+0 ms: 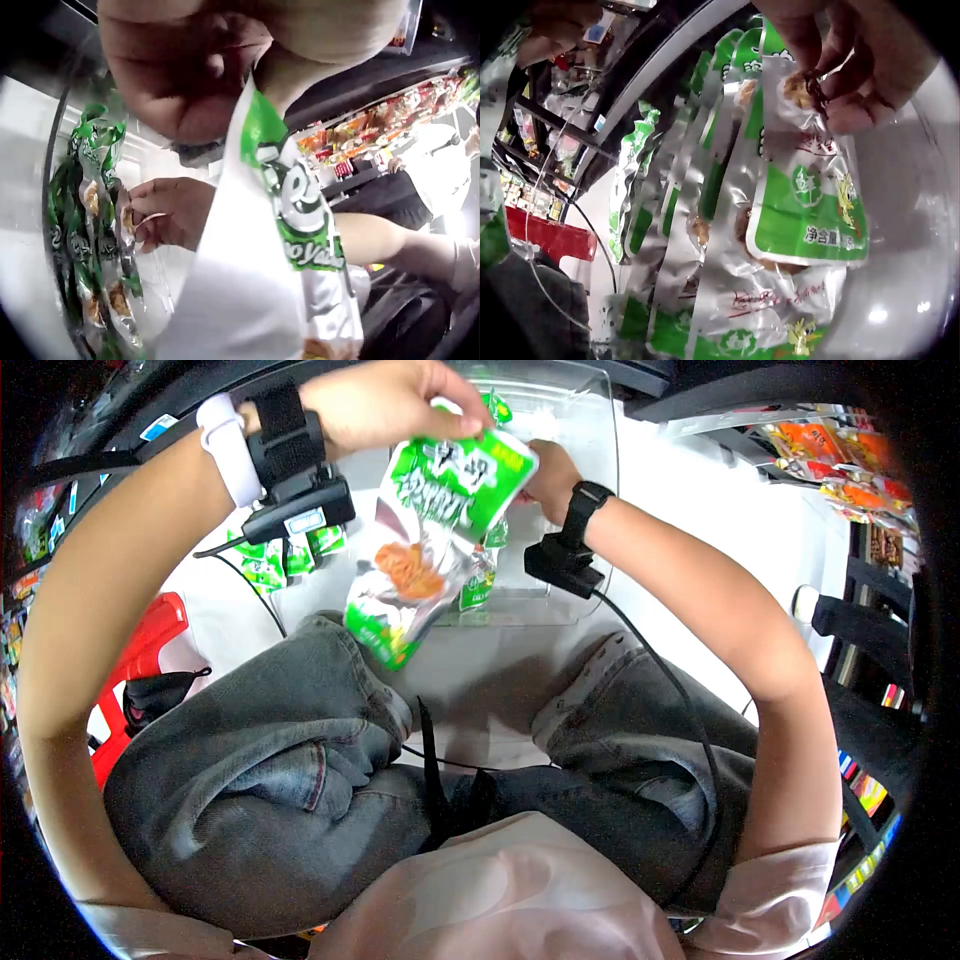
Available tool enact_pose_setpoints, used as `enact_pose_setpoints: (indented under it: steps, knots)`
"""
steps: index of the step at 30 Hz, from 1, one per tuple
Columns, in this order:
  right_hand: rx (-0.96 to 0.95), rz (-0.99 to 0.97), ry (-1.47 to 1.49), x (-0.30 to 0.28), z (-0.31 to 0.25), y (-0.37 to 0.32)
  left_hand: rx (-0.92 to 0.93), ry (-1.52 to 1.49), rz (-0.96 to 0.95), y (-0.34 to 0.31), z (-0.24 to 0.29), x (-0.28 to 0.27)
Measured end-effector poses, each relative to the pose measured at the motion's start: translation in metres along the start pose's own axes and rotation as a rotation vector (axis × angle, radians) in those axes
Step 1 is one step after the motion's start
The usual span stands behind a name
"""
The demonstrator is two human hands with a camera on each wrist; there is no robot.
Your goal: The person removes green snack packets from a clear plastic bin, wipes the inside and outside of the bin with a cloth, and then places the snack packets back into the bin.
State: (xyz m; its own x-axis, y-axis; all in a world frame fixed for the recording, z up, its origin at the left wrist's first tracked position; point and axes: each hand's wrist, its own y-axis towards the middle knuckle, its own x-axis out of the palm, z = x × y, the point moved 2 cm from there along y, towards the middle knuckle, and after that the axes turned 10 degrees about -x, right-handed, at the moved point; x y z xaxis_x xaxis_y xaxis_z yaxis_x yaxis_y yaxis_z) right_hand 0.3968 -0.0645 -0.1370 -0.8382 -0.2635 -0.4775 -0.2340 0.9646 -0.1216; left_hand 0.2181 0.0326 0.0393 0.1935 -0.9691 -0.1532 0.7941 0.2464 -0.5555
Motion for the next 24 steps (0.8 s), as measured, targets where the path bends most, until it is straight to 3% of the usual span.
enact_pose_setpoints:
  steps: [1,2,3,5,6,7,9,11,13,15,17,18,19,20,21,22,24]
  knots:
    - [0.242,0.081,0.294,-0.007,-0.034,-0.004,0.111,0.081,0.095,0.006,-0.003,-0.006]
    - [0.477,0.167,0.585,-0.013,-0.057,-0.006,0.041,-0.012,0.128,0.001,0.003,-0.002]
    - [0.471,0.169,0.586,-0.016,-0.062,-0.005,-0.024,-0.099,0.168,-0.003,0.013,0.0]
    - [0.574,0.271,0.688,-0.022,-0.07,-0.008,-0.062,0.005,0.284,0.004,0.009,0.0]
    - [0.568,0.214,0.714,-0.028,-0.083,-0.009,-0.105,-0.013,0.393,0.004,0.009,0.006]
    - [0.758,0.311,0.717,-0.03,-0.099,-0.007,-0.109,-0.003,0.433,0.006,0.007,0.009]
    - [0.737,0.278,0.756,-0.034,-0.097,-0.003,-0.109,0.207,0.505,0.012,0.008,0.014]
    - [0.731,0.272,0.741,-0.039,-0.1,-0.004,-0.049,0.186,0.536,0.019,0.009,0.018]
    - [0.778,0.272,0.717,-0.038,-0.102,-0.005,-0.211,0.169,0.348,0.035,0.001,0.022]
    - [0.794,0.279,0.725,-0.034,-0.104,-0.012,-0.173,0.089,0.359,0.045,-0.012,0.032]
    - [0.661,0.305,0.691,-0.029,-0.104,-0.012,-0.038,0.504,0.315,0.055,-0.013,0.044]
    - [0.655,0.363,0.69,-0.022,-0.099,-0.012,-0.321,0.287,0.314,0.046,0.001,0.05]
    - [0.66,0.362,0.693,-0.014,-0.08,-0.014,-0.247,0.466,0.352,0.054,-0.005,0.055]
    - [0.613,0.3,0.611,-0.005,-0.054,-0.015,-0.246,0.461,0.347,0.054,-0.008,0.062]
    - [0.565,0.239,0.528,-0.004,-0.059,-0.014,-0.245,0.456,0.343,0.055,-0.014,0.069]
    - [0.544,0.22,0.674,-0.001,-0.066,-0.022,-0.246,0.455,0.339,0.058,-0.021,0.073]
    - [0.464,0.202,0.27,-0.003,-0.071,-0.026,-0.166,0.647,0.294,0.06,-0.026,0.08]
